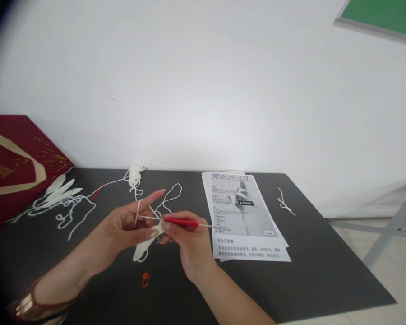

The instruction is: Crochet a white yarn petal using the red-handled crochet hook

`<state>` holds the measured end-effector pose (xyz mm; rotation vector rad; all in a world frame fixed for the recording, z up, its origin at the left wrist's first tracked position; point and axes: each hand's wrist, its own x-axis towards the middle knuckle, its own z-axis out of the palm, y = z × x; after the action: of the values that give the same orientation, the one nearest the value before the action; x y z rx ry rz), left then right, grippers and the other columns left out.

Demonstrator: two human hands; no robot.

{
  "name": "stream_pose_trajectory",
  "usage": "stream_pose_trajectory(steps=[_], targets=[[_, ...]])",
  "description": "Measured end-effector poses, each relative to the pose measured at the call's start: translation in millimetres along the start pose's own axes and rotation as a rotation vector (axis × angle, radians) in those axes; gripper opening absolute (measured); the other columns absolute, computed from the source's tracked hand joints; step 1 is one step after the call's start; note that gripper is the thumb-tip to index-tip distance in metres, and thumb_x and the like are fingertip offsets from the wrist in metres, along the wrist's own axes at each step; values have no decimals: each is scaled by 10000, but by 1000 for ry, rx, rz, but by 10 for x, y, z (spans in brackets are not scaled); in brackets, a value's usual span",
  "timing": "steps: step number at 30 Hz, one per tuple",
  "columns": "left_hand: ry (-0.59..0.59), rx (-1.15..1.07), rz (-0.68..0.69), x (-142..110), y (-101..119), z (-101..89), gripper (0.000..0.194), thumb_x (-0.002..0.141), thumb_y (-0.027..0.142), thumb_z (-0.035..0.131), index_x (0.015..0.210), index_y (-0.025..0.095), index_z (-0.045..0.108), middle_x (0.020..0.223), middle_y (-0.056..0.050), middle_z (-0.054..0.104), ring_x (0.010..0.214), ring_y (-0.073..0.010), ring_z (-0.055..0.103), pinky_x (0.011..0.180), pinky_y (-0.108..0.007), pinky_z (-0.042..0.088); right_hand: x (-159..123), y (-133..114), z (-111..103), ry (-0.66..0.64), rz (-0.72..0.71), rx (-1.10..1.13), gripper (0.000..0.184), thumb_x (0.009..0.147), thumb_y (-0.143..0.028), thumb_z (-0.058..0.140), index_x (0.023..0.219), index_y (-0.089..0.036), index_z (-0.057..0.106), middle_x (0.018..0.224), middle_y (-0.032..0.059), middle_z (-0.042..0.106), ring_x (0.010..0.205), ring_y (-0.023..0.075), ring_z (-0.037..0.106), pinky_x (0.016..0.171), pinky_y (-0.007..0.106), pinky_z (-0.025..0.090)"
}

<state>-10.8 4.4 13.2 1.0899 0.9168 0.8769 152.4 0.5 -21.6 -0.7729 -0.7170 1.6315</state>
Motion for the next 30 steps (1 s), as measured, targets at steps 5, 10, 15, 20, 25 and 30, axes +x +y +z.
stream_pose_trajectory(steps=[5, 10, 15, 20, 25, 30], targets=[[38, 14, 9, -23, -18, 61, 801, 796, 282, 739, 1484, 220, 334, 785, -10, 660, 712, -144, 597, 579, -235, 410, -28, 13, -16, 9, -158, -82, 123, 682, -168, 836, 784, -200, 774, 695, -7, 731, 565, 93, 667, 560, 174, 571], [44, -21, 17, -27, -18, 113, 825, 783, 290, 753, 1486, 266, 322, 807, -9, 640, 777, -189, 633, 561, -246, 484, -36, 49, -41, -38, -323, -165, 133, 722, -137, 797, 815, -230, 773, 773, -12, 729, 584, 92, 661, 560, 192, 557], [102, -22, 42, -27, -14, 152, 823, 794, 315, 742, 1488, 326, 301, 834, 1, 628, 543, -84, 491, 404, -179, 383, -46, 69, -40, 25, -270, -156, 125, 721, -153, 804, 816, -229, 773, 677, -29, 705, 504, 71, 622, 474, 159, 528], [70, -36, 83, -39, -28, 134, 804, 816, 292, 722, 1491, 341, 289, 838, -2, 625, 555, -82, 473, 428, -185, 386, -43, 47, -2, 47, -200, -41, 132, 682, -185, 838, 792, -213, 772, 621, -26, 704, 480, 71, 621, 480, 156, 545], [73, -73, 68, -50, -31, 98, 829, 799, 253, 740, 1488, 365, 292, 808, 15, 601, 541, -72, 433, 405, -167, 345, -26, -1, 5, -21, -72, 21, 147, 698, -260, 831, 798, -179, 759, 536, -25, 657, 450, 79, 585, 398, 149, 523], [25, -70, 78, -41, -35, 64, 781, 810, 241, 727, 1461, 416, 332, 831, 25, 582, 512, -56, 401, 389, -163, 324, 23, -37, -35, -84, 41, 121, 241, 763, -375, 770, 806, -140, 744, 596, -19, 617, 472, 65, 520, 348, 138, 500]])
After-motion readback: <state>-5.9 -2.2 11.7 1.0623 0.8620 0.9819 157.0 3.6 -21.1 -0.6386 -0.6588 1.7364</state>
